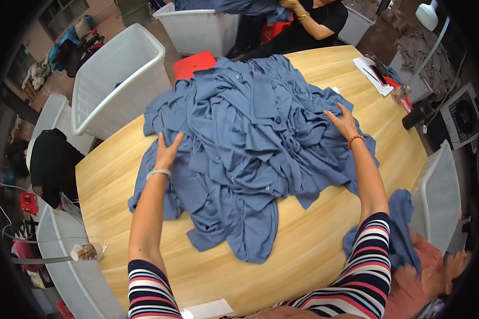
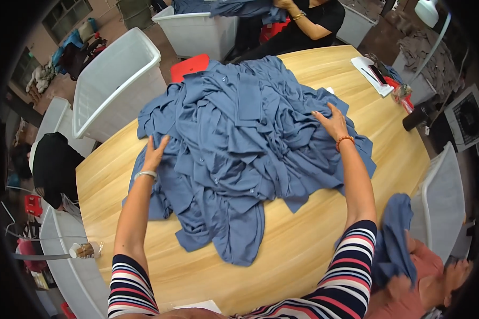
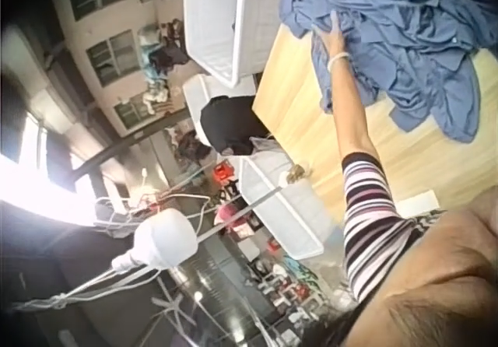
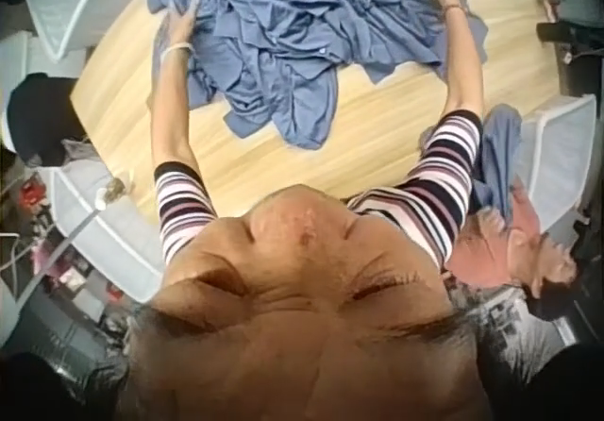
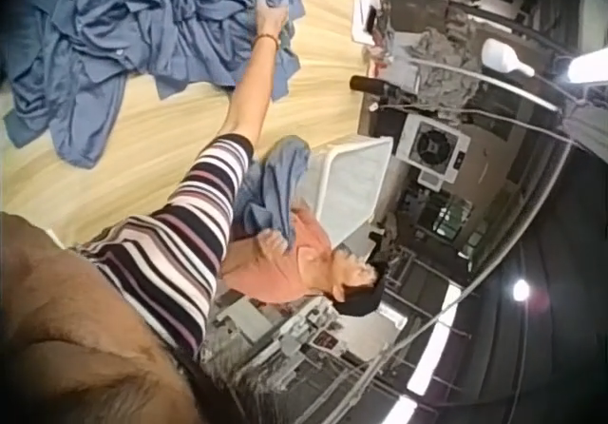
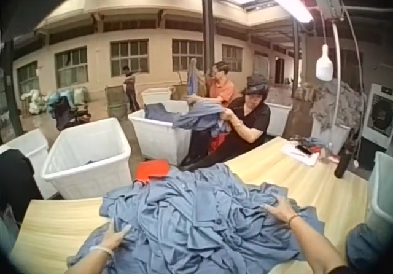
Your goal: Trim loose threads and small excess fabric pieces from blue garments using scissors.
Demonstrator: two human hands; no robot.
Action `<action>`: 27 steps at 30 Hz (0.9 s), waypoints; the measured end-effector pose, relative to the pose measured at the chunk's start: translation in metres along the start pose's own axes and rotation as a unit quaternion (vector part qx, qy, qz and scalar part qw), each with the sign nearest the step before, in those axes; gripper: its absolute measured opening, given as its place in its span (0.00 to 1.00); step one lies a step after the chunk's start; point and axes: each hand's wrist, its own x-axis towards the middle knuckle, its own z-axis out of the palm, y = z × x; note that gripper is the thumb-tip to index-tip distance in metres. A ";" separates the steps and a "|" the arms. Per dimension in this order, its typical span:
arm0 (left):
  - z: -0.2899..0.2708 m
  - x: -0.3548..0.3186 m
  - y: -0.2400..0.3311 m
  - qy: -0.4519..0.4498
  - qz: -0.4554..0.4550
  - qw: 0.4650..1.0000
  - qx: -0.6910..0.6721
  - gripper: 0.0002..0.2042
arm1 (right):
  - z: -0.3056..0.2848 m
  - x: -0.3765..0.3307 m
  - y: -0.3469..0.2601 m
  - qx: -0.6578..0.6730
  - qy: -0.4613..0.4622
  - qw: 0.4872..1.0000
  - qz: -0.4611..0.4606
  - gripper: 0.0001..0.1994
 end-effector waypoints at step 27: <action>-0.058 -0.142 -0.168 0.017 0.139 0.926 0.351 0.16 | 0.119 -0.320 -0.090 -0.036 -0.294 0.940 -0.171 0.26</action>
